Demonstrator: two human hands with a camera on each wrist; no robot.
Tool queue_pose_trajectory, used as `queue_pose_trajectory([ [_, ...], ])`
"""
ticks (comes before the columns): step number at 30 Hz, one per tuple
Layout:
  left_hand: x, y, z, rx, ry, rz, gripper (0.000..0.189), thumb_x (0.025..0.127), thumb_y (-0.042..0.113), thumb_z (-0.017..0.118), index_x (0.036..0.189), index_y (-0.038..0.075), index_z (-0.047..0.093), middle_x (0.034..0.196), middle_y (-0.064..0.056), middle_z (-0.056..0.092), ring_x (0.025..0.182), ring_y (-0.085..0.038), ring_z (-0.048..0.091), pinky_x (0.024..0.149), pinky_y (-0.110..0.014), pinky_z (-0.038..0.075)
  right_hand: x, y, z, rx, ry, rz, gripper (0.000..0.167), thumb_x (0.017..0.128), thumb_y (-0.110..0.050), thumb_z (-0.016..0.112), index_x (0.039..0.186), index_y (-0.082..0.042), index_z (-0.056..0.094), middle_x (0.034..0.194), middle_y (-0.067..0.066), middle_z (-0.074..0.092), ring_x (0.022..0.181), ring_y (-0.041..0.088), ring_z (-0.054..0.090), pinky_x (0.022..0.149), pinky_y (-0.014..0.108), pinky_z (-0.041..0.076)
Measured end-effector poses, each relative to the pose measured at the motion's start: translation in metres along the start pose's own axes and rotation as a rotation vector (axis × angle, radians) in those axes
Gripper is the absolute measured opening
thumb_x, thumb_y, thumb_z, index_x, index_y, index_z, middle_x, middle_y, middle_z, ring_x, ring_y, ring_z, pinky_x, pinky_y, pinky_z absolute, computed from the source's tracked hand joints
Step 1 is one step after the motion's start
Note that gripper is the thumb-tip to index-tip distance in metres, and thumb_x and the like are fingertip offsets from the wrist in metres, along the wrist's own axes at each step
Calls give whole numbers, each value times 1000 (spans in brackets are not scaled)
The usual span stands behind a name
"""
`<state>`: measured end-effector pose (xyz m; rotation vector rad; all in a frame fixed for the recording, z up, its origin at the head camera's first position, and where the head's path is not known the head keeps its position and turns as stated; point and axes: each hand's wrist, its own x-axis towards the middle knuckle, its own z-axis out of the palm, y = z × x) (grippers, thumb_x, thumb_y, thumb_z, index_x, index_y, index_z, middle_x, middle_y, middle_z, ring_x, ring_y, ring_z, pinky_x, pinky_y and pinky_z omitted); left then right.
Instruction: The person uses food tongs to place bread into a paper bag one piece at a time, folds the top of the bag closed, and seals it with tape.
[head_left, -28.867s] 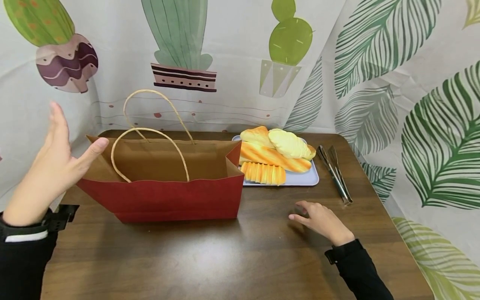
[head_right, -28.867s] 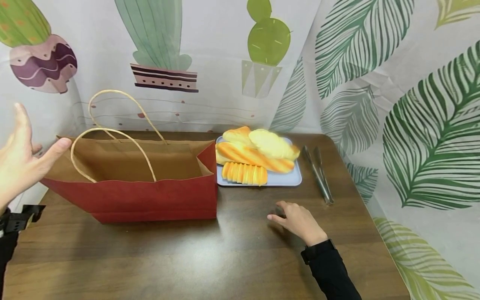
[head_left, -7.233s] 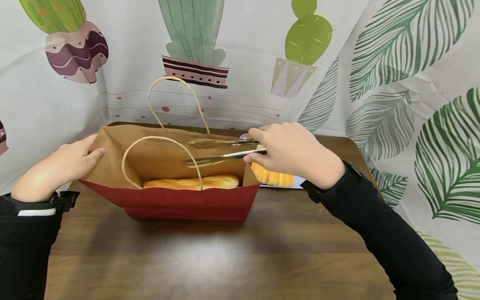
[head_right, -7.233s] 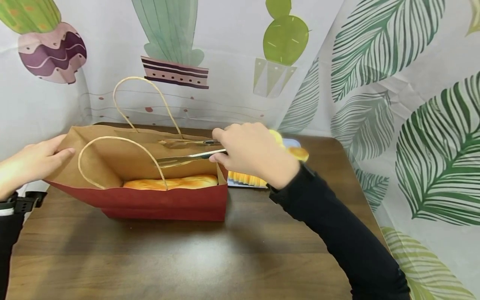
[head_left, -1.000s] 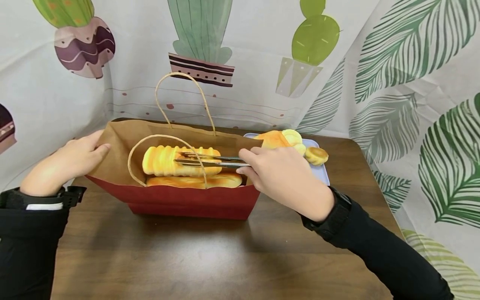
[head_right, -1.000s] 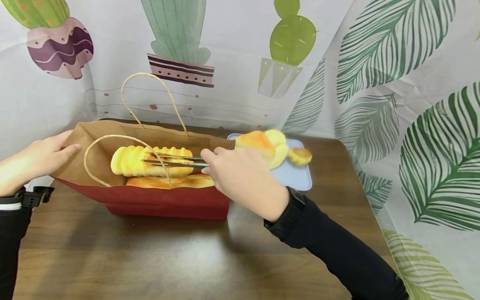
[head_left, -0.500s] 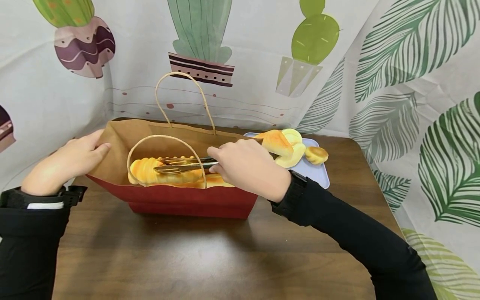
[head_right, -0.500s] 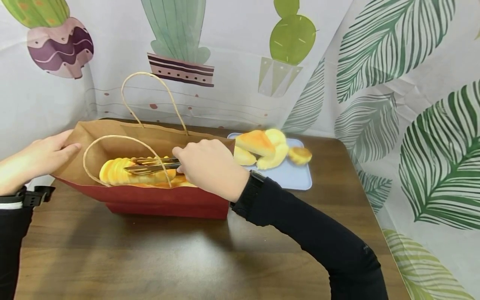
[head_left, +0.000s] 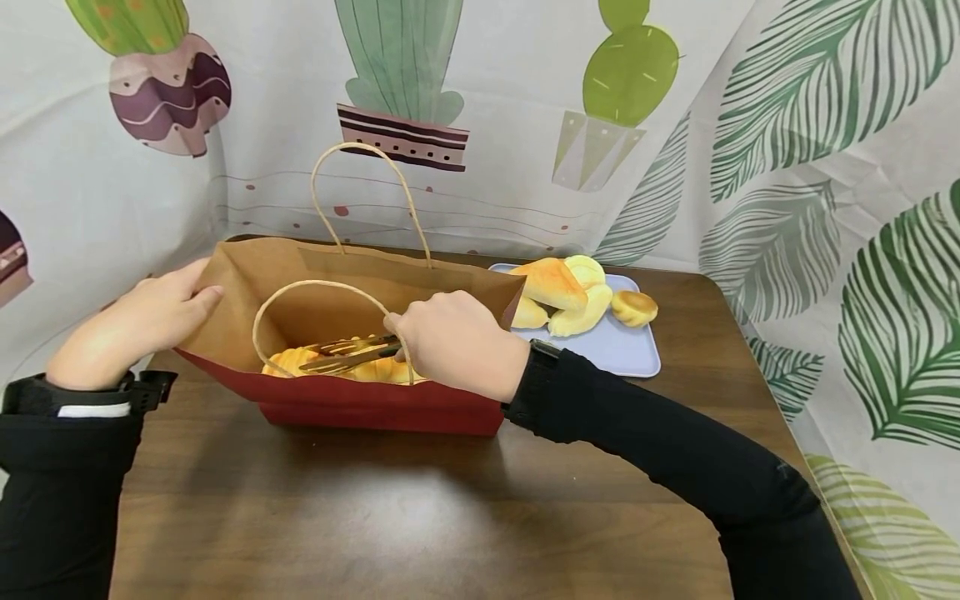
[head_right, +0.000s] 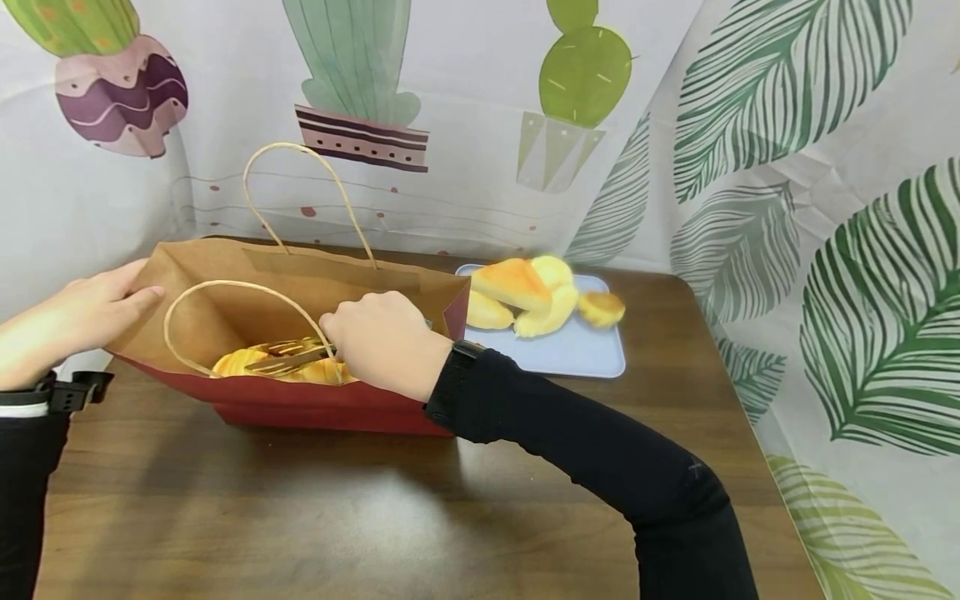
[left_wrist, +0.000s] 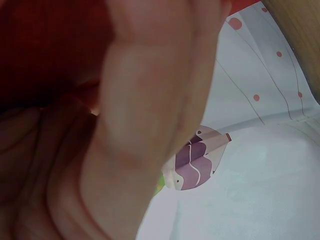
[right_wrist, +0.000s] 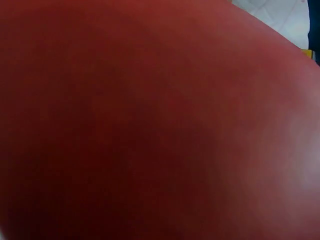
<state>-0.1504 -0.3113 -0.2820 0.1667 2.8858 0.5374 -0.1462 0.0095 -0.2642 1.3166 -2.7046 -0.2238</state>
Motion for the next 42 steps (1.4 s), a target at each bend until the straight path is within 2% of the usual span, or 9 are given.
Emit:
queue_pose_trajectory([
  [7,0,-1,0,2,7,8,48,101,19,31,141,-6,21,129,-43,36,116,-64,32,94,-71,28,11,-3,3,64,-169,23,18,88,-37,66,91,-19,63,71,-7,61,57,12,57,48,26,44],
  [10,0,-1,0,2,10,10,46,101,19,31,140,-6,22,128,-42,37,116,-64,33,93,-71,29,12,-3,4,66,-204,36,22,89,-39,65,91,-17,61,71,-6,60,58,13,56,47,26,44],
  [17,-1,2,0,-2,9,14,43,101,19,31,137,-5,25,126,-40,39,114,-63,36,92,-70,30,8,1,5,75,-159,41,33,88,-44,64,78,-15,54,63,-5,51,54,12,54,42,25,38],
  [20,-2,3,-1,3,10,16,42,101,18,31,136,-5,26,125,-40,40,114,-63,36,92,-70,31,6,3,3,79,-149,44,33,87,-45,65,78,-15,54,62,-6,50,54,11,53,42,25,36],
  [31,-2,2,0,-2,5,10,46,101,19,31,140,-5,22,129,-42,36,116,-64,32,94,-71,28,1,10,-3,94,-116,73,27,86,-43,66,90,-17,62,68,-6,56,58,14,57,47,28,44],
  [35,-1,0,1,-1,20,17,45,101,19,31,138,-5,24,127,-41,38,115,-64,34,93,-71,29,-1,16,-9,97,-132,97,26,88,-42,64,95,-17,62,71,-6,56,60,14,57,48,29,44],
  [42,0,-1,2,15,44,30,44,100,16,32,137,-7,26,127,-42,39,114,-65,34,93,-71,29,-9,27,-20,130,-158,138,36,88,-47,62,107,-17,62,78,-6,60,67,14,58,51,28,45],
])
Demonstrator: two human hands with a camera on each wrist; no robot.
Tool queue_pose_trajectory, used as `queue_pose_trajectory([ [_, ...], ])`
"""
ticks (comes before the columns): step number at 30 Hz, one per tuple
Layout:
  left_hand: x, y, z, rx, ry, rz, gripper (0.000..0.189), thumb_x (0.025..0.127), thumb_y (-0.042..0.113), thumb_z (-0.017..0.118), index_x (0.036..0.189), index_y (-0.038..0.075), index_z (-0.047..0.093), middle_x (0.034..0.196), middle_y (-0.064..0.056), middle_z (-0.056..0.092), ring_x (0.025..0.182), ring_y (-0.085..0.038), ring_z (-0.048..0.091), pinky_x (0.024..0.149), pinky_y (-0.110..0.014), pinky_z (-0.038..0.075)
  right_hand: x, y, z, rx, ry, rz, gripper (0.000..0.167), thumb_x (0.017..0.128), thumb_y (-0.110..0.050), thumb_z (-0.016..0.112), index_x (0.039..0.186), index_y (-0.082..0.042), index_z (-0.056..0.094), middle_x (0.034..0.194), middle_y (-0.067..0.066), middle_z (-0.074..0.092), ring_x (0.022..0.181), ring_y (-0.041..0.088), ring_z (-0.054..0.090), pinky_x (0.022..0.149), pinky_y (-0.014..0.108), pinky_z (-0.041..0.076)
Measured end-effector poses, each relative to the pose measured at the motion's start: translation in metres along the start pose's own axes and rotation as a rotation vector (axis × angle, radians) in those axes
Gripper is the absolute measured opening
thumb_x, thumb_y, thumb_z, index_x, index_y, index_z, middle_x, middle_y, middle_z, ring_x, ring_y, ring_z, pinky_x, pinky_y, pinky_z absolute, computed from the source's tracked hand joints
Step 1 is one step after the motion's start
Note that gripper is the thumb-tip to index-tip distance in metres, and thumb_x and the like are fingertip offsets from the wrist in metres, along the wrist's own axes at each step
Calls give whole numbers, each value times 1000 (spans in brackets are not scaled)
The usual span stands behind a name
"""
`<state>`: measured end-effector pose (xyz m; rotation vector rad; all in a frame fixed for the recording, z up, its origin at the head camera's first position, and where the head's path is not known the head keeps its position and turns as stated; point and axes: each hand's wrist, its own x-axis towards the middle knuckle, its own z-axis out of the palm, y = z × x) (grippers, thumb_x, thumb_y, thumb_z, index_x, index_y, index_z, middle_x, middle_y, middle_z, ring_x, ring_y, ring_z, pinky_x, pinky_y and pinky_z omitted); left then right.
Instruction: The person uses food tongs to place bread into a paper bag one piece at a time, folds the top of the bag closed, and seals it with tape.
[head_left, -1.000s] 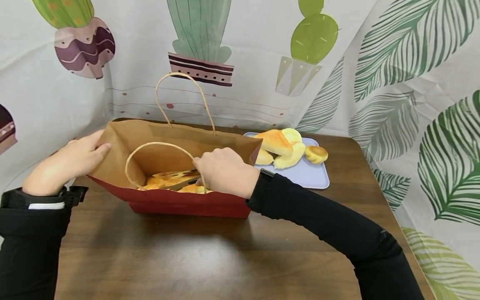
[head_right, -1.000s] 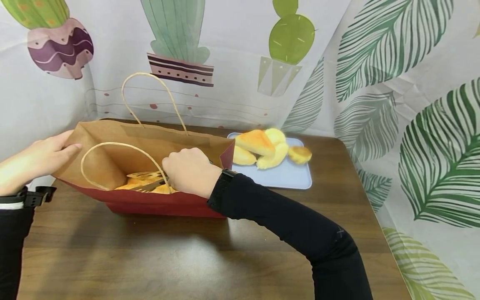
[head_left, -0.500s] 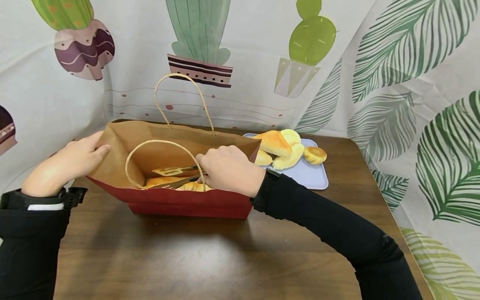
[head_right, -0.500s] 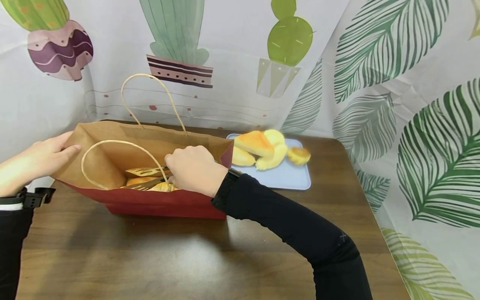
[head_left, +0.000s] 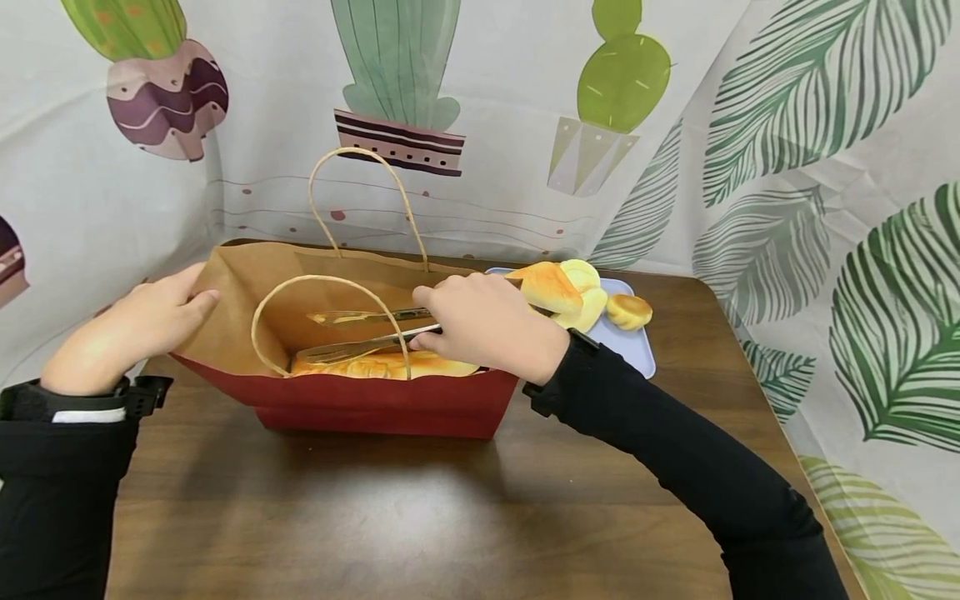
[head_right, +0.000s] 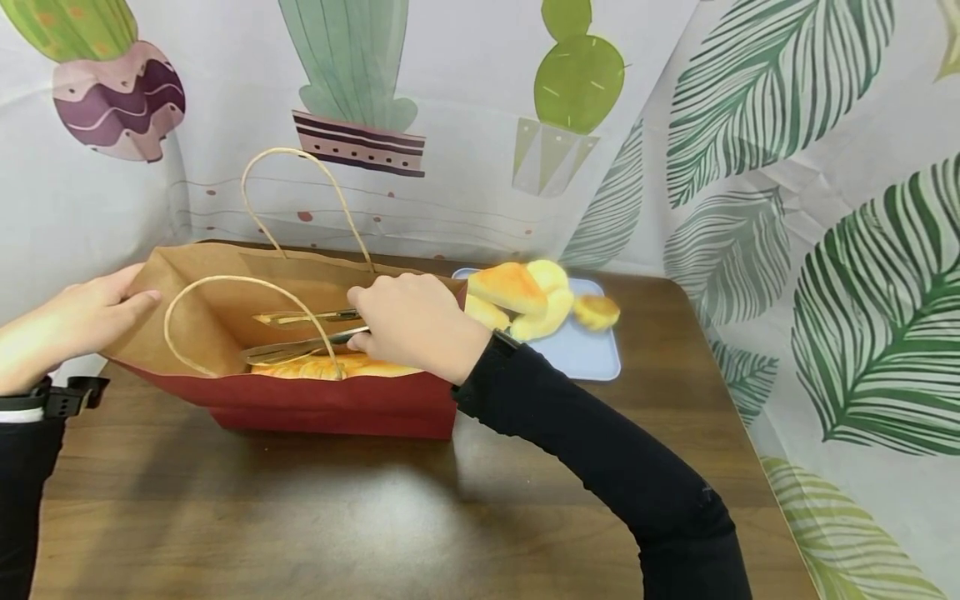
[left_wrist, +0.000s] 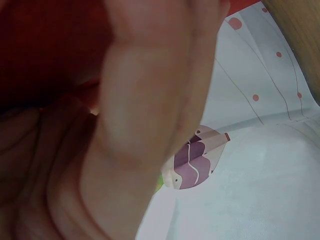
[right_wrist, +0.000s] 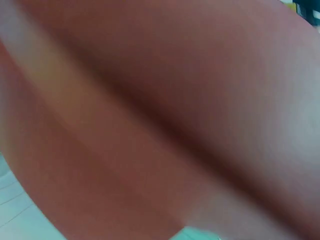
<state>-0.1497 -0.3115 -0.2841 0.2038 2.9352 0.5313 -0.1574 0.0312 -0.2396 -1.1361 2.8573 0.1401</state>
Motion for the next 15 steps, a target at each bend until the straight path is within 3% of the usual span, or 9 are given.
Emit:
queue_pose_trajectory([
  [8,0,2,-1,6,-5,-9,46,100,16,32,138,-10,23,127,-44,37,115,-66,33,94,-71,28,-15,16,-5,112,63,-21,35,89,-44,64,103,-12,62,77,-6,61,66,13,55,58,28,45],
  [15,-2,5,-2,4,-22,-18,45,101,15,31,137,-10,23,128,-44,36,115,-66,32,95,-71,27,-35,33,-5,152,198,34,38,86,-46,66,110,-16,65,84,-4,66,65,11,57,54,28,44],
])
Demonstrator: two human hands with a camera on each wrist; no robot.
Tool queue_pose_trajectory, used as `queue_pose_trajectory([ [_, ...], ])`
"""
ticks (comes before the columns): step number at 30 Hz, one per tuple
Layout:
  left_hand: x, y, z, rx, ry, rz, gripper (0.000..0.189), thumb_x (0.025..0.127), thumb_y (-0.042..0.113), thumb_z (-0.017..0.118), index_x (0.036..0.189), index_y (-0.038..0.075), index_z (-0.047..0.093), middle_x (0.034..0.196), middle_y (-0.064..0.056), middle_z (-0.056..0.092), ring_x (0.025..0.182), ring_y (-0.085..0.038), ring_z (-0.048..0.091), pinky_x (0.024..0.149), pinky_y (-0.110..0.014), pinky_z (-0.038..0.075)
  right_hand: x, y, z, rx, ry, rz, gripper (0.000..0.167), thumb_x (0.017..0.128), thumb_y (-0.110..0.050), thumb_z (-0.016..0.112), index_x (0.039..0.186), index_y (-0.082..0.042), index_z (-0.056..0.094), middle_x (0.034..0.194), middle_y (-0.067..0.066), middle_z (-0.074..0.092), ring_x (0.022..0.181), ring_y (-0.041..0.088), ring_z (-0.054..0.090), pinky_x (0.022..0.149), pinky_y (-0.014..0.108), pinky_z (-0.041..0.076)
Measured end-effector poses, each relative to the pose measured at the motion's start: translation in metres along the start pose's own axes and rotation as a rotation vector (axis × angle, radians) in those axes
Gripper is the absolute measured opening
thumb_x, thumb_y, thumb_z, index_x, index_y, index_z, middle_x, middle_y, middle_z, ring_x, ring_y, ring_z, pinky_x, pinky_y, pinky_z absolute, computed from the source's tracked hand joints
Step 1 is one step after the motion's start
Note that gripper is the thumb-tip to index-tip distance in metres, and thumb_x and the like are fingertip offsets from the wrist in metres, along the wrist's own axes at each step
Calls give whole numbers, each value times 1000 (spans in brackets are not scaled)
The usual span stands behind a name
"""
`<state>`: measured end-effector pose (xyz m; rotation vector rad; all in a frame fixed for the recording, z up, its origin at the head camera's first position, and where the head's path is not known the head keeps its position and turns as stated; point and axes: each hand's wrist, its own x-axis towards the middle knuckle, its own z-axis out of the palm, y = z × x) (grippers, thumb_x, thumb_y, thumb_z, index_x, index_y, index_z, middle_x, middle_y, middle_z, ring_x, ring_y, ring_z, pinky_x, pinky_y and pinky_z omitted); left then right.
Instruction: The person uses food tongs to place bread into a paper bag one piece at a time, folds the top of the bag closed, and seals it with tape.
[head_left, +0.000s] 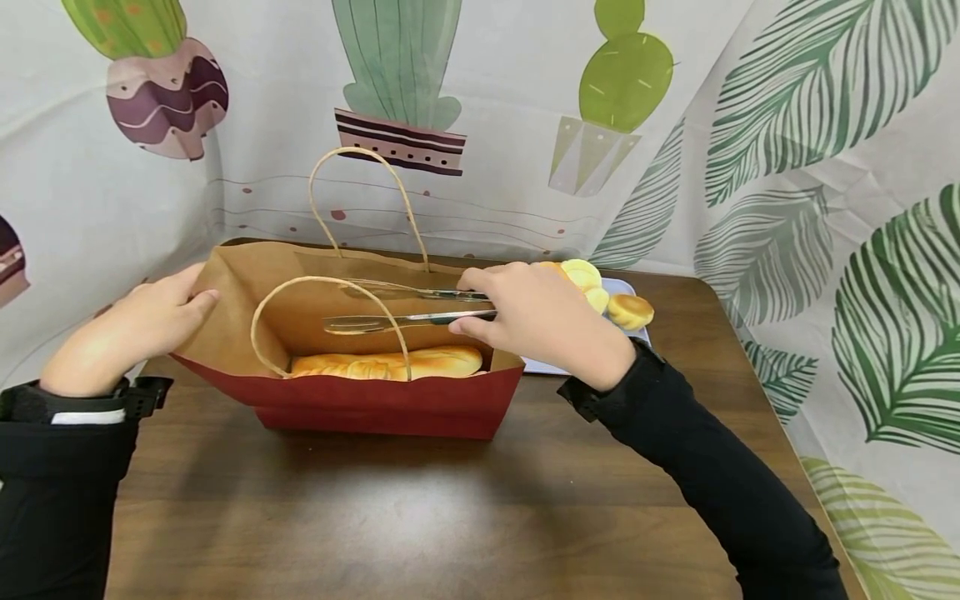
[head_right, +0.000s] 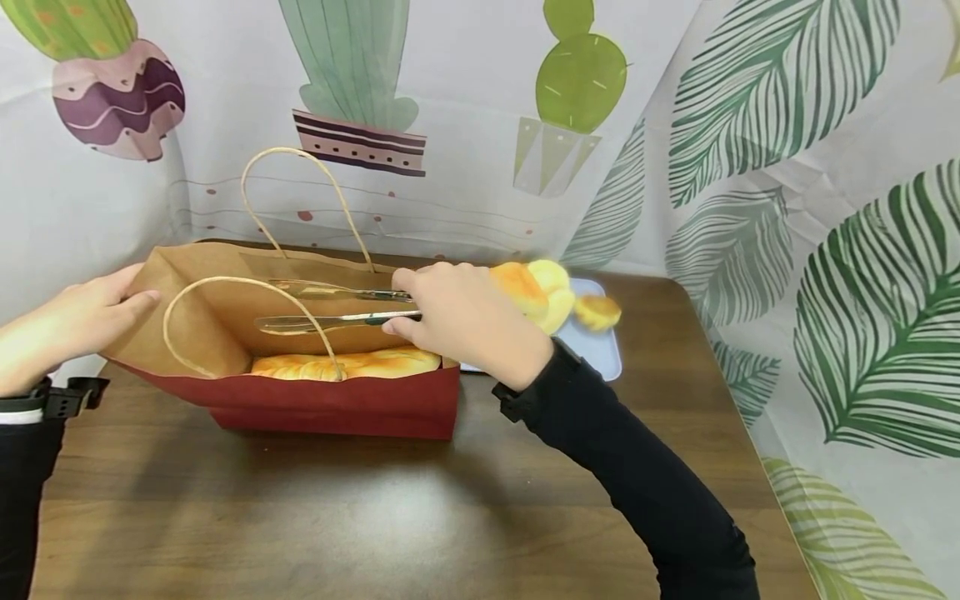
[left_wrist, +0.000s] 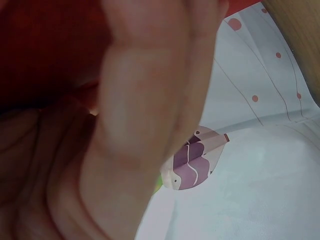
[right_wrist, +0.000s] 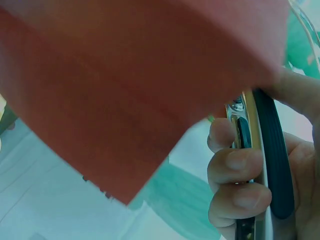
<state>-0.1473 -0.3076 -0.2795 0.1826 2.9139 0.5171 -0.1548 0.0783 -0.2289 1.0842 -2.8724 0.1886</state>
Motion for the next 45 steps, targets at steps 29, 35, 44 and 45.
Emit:
queue_pose_trajectory([
  [29,2,-2,2,-8,16,7,43,100,14,32,136,-9,25,126,-45,37,114,-65,34,93,-70,29,-89,65,-6,40,260,182,34,81,-34,75,107,-15,67,70,-7,55,59,10,45,55,29,38],
  [35,2,-1,1,-4,25,13,42,100,13,33,134,-9,27,124,-44,39,113,-65,35,93,-70,29,-103,82,-1,67,278,266,38,83,-35,73,114,-13,66,63,-4,49,57,12,41,54,29,34],
  [44,1,1,1,-9,10,5,41,100,13,32,135,-8,26,124,-43,40,112,-65,35,92,-72,29,-115,103,13,195,308,369,36,84,-37,71,111,-14,66,69,0,57,53,13,45,48,25,35],
  [45,1,1,1,-9,13,5,41,100,13,32,135,-8,26,123,-43,40,112,-65,35,92,-72,29,-116,105,15,219,308,376,35,85,-37,71,111,-14,65,69,1,57,53,13,46,48,24,36],
])
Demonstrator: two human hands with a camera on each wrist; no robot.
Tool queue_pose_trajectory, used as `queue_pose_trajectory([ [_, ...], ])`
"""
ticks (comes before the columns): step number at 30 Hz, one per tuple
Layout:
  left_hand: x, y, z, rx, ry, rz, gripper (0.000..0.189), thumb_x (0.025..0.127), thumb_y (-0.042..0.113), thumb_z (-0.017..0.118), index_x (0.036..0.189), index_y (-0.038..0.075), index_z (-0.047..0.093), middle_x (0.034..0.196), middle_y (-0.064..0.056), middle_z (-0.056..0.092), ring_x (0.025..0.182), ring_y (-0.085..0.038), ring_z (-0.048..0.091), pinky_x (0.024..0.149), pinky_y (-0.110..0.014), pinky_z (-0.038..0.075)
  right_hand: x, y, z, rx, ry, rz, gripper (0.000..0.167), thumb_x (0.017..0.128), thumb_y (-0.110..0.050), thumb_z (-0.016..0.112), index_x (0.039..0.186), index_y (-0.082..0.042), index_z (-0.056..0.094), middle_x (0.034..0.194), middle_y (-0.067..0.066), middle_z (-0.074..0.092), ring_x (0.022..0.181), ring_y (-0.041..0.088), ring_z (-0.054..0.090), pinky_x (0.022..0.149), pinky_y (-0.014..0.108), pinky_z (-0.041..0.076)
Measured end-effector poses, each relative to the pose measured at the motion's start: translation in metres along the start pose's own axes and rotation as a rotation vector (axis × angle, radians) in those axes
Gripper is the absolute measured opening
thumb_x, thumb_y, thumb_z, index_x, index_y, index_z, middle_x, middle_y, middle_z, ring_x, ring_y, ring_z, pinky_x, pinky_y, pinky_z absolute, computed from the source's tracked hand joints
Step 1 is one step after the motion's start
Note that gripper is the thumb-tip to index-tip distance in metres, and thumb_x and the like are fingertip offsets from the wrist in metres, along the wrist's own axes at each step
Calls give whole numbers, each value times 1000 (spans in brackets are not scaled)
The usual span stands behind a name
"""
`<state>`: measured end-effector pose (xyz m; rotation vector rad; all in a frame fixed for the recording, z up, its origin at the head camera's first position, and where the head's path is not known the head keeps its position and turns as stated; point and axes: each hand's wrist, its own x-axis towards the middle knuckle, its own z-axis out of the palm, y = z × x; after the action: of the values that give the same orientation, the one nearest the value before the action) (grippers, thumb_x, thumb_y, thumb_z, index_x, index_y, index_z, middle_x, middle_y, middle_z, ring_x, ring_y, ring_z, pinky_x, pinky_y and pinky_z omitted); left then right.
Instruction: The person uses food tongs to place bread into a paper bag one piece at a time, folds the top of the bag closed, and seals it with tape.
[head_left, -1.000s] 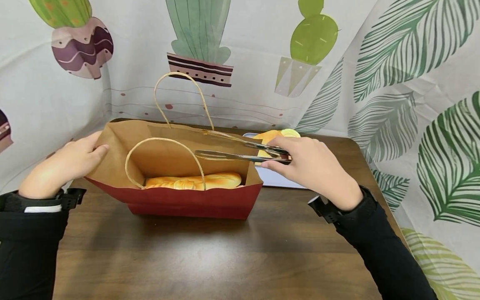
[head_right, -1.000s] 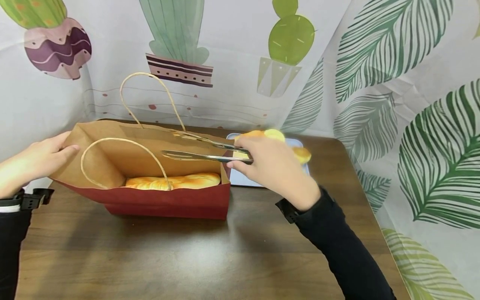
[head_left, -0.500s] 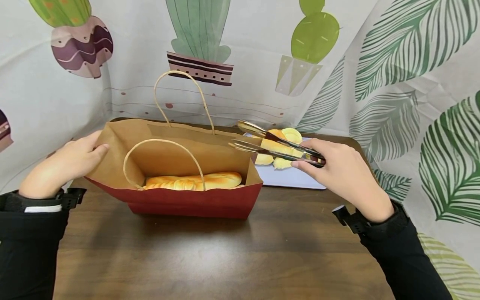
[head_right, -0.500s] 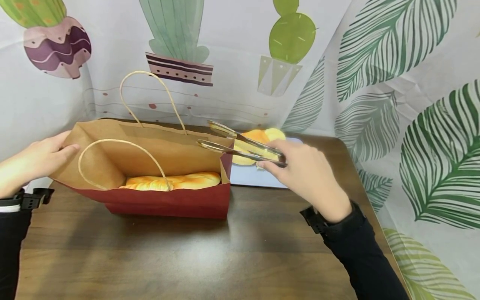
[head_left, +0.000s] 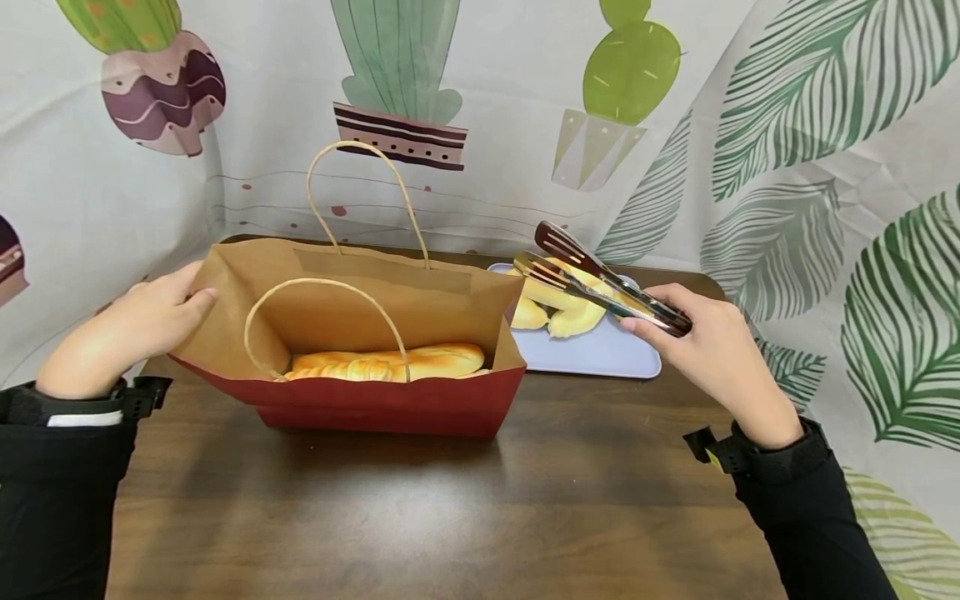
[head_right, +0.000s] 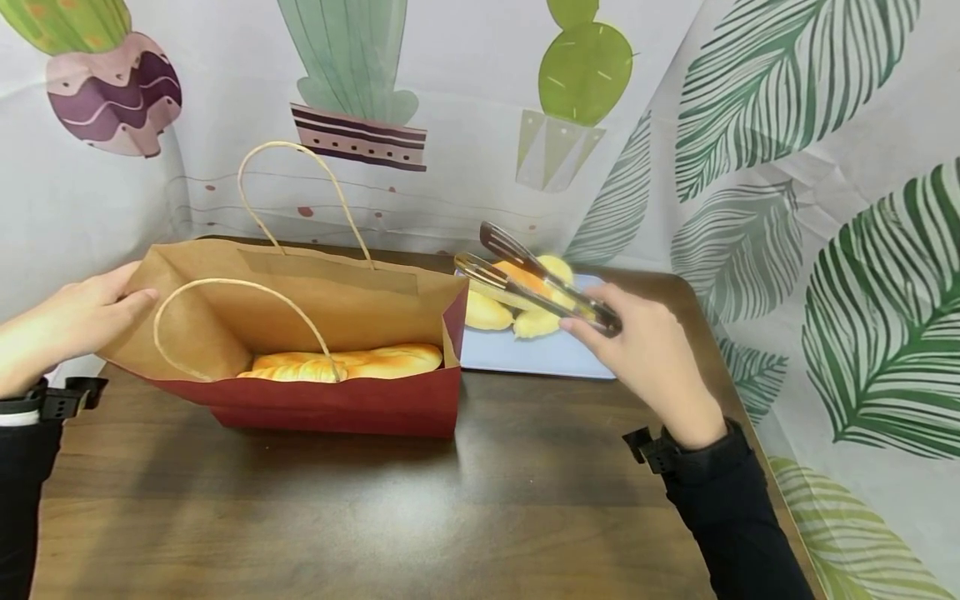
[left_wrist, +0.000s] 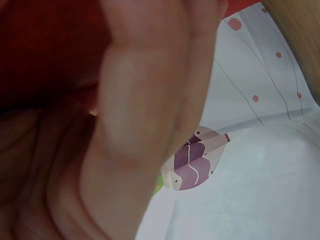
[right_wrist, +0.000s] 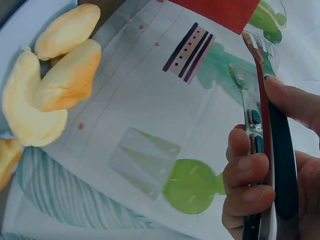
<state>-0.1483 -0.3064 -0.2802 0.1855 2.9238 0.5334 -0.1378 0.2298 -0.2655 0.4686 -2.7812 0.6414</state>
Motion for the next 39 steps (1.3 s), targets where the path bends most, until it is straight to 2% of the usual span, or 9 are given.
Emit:
queue_pose_trajectory([
  [5,-1,1,0,-2,-2,-3,42,100,14,32,135,-8,26,124,-43,40,112,-65,35,92,-72,29,-2,12,12,89,4,58,35,84,-34,72,114,-15,65,70,2,56,53,11,44,46,23,35],
  [9,0,0,0,-2,-1,-4,41,100,14,32,135,-8,26,123,-43,40,112,-64,36,91,-71,30,-2,20,22,98,-27,104,39,86,-37,70,118,-15,64,74,4,60,54,13,45,46,25,36],
  [14,1,-3,2,-6,8,1,41,100,14,32,135,-7,28,122,-42,42,111,-64,38,90,-71,31,0,35,40,-10,-68,123,44,87,-45,66,117,-12,63,70,2,57,57,16,45,48,29,34],
  [18,1,-4,2,-8,8,0,41,100,15,32,135,-7,28,122,-42,42,111,-64,38,90,-71,32,1,49,58,-146,-46,96,44,86,-43,68,114,-9,63,66,3,52,54,18,45,43,29,30],
  [22,0,-3,1,-12,-1,-4,41,100,15,32,135,-7,27,122,-43,41,112,-64,37,91,-71,31,2,62,75,-238,-5,74,43,84,-38,71,111,-5,61,69,7,56,50,21,46,38,30,29],
  [28,-1,0,1,-13,-9,-10,42,100,15,32,135,-7,26,123,-43,40,113,-63,36,92,-70,30,3,74,90,-305,56,59,41,83,-32,73,107,-1,63,74,16,63,43,24,45,35,31,27],
  [34,2,-4,3,-15,2,-4,44,101,16,32,138,-6,26,124,-44,41,113,-64,37,90,-71,31,5,82,100,-324,50,77,41,82,-31,74,103,2,62,66,13,58,42,25,45,34,32,27],
  [39,3,-7,4,-18,7,0,45,101,17,32,139,-4,26,124,-43,41,113,-64,37,90,-71,31,6,84,105,-338,58,54,37,82,-29,74,99,1,61,61,13,54,42,28,46,34,36,29],
])
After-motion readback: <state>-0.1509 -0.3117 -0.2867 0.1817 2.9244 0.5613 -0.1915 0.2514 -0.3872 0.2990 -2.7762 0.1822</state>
